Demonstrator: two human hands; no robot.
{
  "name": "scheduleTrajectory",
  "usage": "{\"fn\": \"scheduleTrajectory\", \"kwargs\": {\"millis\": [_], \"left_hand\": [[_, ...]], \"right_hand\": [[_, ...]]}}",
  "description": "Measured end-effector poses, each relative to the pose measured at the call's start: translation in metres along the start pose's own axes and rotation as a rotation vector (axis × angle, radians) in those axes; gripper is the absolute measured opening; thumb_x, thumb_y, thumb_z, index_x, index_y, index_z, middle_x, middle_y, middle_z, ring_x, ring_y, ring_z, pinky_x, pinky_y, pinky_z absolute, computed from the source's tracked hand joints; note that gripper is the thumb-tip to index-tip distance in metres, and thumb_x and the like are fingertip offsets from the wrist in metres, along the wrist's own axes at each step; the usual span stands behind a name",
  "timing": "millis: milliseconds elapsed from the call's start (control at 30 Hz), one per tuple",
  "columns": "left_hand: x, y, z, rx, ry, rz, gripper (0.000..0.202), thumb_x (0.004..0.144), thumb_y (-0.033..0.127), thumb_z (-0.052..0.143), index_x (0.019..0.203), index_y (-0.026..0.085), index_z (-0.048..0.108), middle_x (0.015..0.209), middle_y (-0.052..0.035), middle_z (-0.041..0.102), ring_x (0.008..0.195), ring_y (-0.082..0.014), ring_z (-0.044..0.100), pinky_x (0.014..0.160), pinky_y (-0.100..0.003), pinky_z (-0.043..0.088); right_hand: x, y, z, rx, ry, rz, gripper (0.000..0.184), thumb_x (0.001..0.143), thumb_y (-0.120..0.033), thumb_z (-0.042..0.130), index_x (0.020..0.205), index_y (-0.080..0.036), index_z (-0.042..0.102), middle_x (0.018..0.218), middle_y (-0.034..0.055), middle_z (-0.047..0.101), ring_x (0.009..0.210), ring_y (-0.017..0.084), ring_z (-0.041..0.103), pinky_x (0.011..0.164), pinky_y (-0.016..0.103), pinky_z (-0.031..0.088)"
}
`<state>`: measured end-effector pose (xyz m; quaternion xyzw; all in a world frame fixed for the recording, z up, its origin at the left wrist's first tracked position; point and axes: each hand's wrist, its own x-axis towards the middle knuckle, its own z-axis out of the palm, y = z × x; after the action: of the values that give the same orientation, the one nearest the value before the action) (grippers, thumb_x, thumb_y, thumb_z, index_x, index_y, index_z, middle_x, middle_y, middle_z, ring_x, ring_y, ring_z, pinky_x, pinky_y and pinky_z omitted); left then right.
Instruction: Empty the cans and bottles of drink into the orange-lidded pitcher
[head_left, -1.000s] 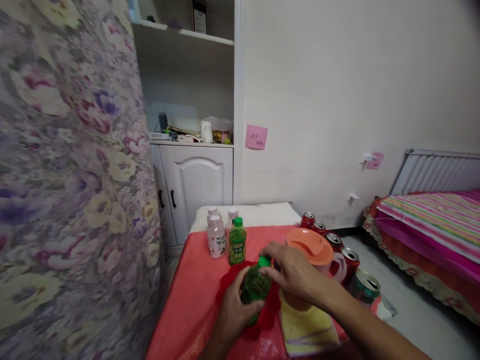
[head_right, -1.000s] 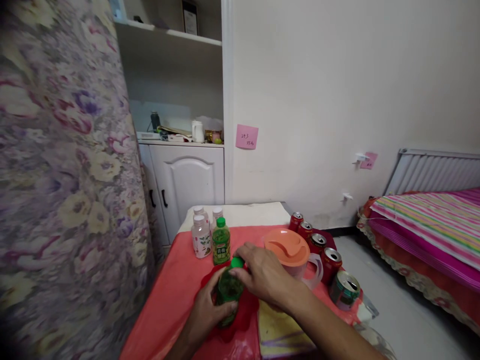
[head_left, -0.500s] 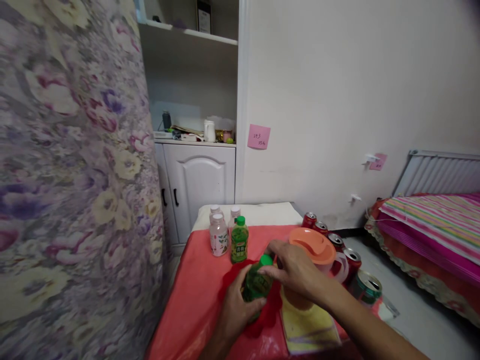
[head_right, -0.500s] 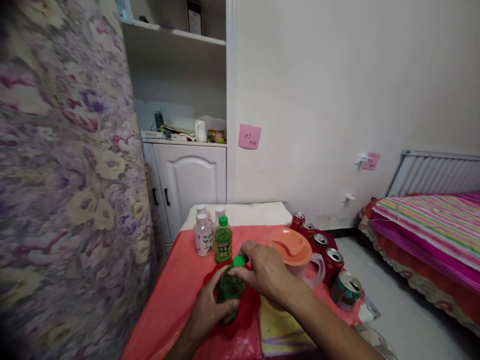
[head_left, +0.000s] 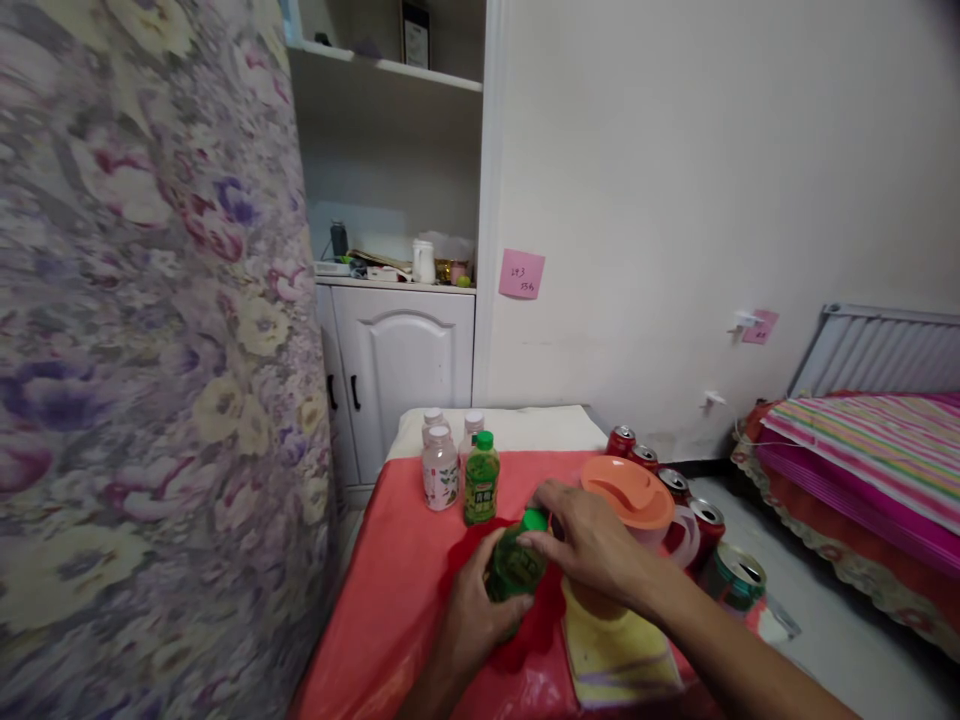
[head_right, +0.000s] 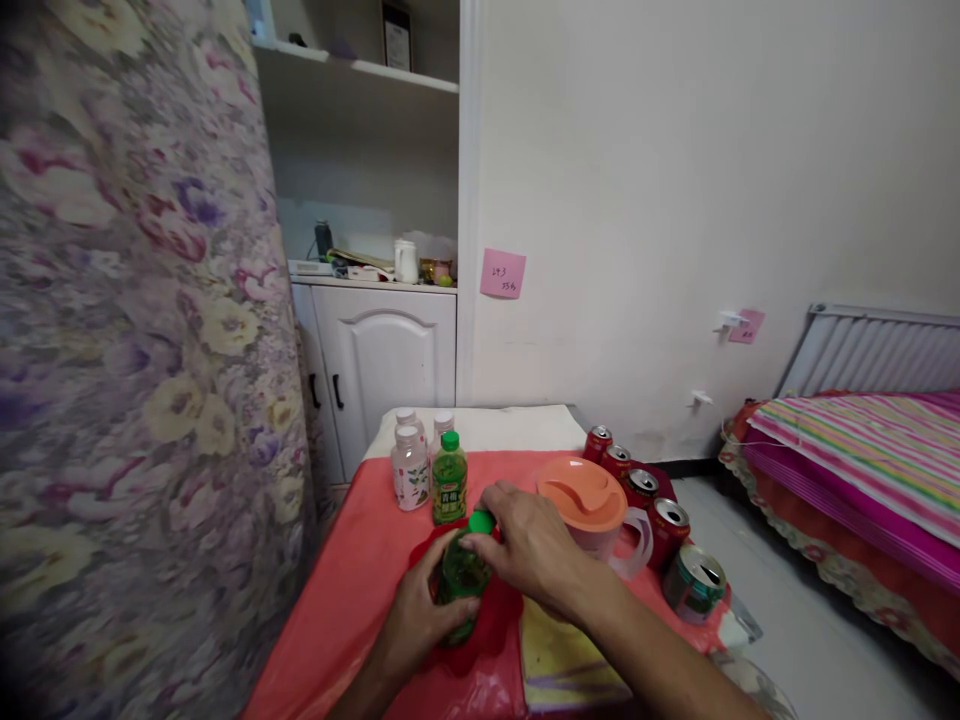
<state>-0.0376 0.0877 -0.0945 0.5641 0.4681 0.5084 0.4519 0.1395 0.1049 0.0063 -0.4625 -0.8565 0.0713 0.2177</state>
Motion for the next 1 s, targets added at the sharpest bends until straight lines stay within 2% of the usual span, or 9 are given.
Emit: {"fn": "scheduleTrajectory", "kwargs": {"millis": [200, 367, 500, 567, 667, 733, 867, 1000], "left_hand": [[0.000, 0.003, 0.001, 0.050, 0.004, -0.004, 0.073, 0.054, 0.016, 0.067, 0.126, 0.011, 0.061, 0.119, -0.0153, 0.074, 0.112, -0.0347, 0.067, 0.099, -0.043, 0.051], [0.002, -0.002, 0.000, 0.011, -0.025, 0.018, 0.075, 0.055, 0.018, 0.070, 0.129, 0.012, 0.059, 0.124, -0.0160, 0.073, 0.116, -0.0351, 0.066, 0.101, -0.044, 0.050], [0.002, 0.000, 0.001, 0.017, -0.002, 0.001, 0.075, 0.054, 0.016, 0.070, 0.128, 0.014, 0.060, 0.120, -0.0144, 0.076, 0.113, -0.0351, 0.068, 0.100, -0.044, 0.052], [0.002, 0.000, 0.002, -0.010, 0.007, -0.007, 0.078, 0.055, 0.017, 0.071, 0.132, 0.015, 0.059, 0.126, -0.0149, 0.073, 0.119, -0.0351, 0.066, 0.103, -0.044, 0.051], [0.006, -0.004, 0.000, -0.087, 0.048, 0.030, 0.086, 0.059, 0.023, 0.075, 0.142, 0.017, 0.052, 0.147, -0.0157, 0.060, 0.135, -0.0345, 0.056, 0.111, -0.044, 0.046], [0.010, -0.010, -0.004, -0.096, 0.118, 0.052, 0.087, 0.061, 0.028, 0.077, 0.143, 0.017, 0.051, 0.153, -0.0168, 0.054, 0.142, -0.0350, 0.049, 0.116, -0.046, 0.042], [0.017, -0.023, -0.010, -0.077, 0.256, 0.058, 0.076, 0.065, 0.035, 0.077, 0.135, 0.015, 0.056, 0.145, -0.0202, 0.061, 0.139, -0.0365, 0.052, 0.115, -0.050, 0.043], [0.019, -0.028, -0.012, -0.077, 0.289, 0.040, 0.066, 0.067, 0.035, 0.077, 0.128, 0.015, 0.060, 0.130, -0.0184, 0.070, 0.126, -0.0343, 0.063, 0.105, -0.045, 0.051]], "right_hand": [[0.000, -0.004, 0.001, -0.012, 0.006, 0.048, 0.022, 0.091, -0.037, 0.065, 0.087, -0.016, 0.060, 0.085, 0.0057, 0.067, 0.071, 0.019, 0.055, 0.063, 0.030, 0.028], [0.002, 0.000, 0.001, 0.098, -0.047, -0.029, 0.030, 0.084, -0.029, 0.073, 0.108, -0.017, 0.062, 0.100, 0.0075, 0.068, 0.085, 0.022, 0.061, 0.070, 0.030, 0.037], [0.005, 0.000, -0.001, 0.090, -0.074, -0.073, 0.017, 0.082, -0.020, 0.070, 0.097, -0.017, 0.063, 0.094, 0.0045, 0.064, 0.080, 0.019, 0.057, 0.070, 0.030, 0.038], [0.009, -0.001, -0.006, 0.101, -0.060, -0.090, 0.015, 0.081, -0.018, 0.069, 0.095, -0.018, 0.062, 0.091, 0.0026, 0.062, 0.077, 0.017, 0.055, 0.069, 0.029, 0.037], [0.017, 0.000, -0.020, 0.116, -0.028, -0.096, 0.013, 0.083, -0.018, 0.068, 0.092, -0.018, 0.060, 0.089, 0.0013, 0.059, 0.074, 0.016, 0.052, 0.068, 0.028, 0.039], [0.025, 0.004, -0.034, 0.111, 0.004, -0.086, 0.011, 0.084, -0.021, 0.068, 0.092, -0.018, 0.060, 0.088, 0.0023, 0.059, 0.075, 0.017, 0.053, 0.069, 0.029, 0.040], [0.046, 0.022, -0.066, 0.075, 0.130, -0.108, 0.011, 0.084, -0.021, 0.066, 0.093, -0.017, 0.062, 0.088, 0.0041, 0.062, 0.076, 0.017, 0.055, 0.070, 0.030, 0.042], [0.066, 0.047, -0.092, -0.042, 0.242, -0.098, 0.012, 0.085, -0.027, 0.065, 0.093, -0.018, 0.064, 0.083, 0.0020, 0.061, 0.072, 0.016, 0.054, 0.067, 0.028, 0.041]]}}
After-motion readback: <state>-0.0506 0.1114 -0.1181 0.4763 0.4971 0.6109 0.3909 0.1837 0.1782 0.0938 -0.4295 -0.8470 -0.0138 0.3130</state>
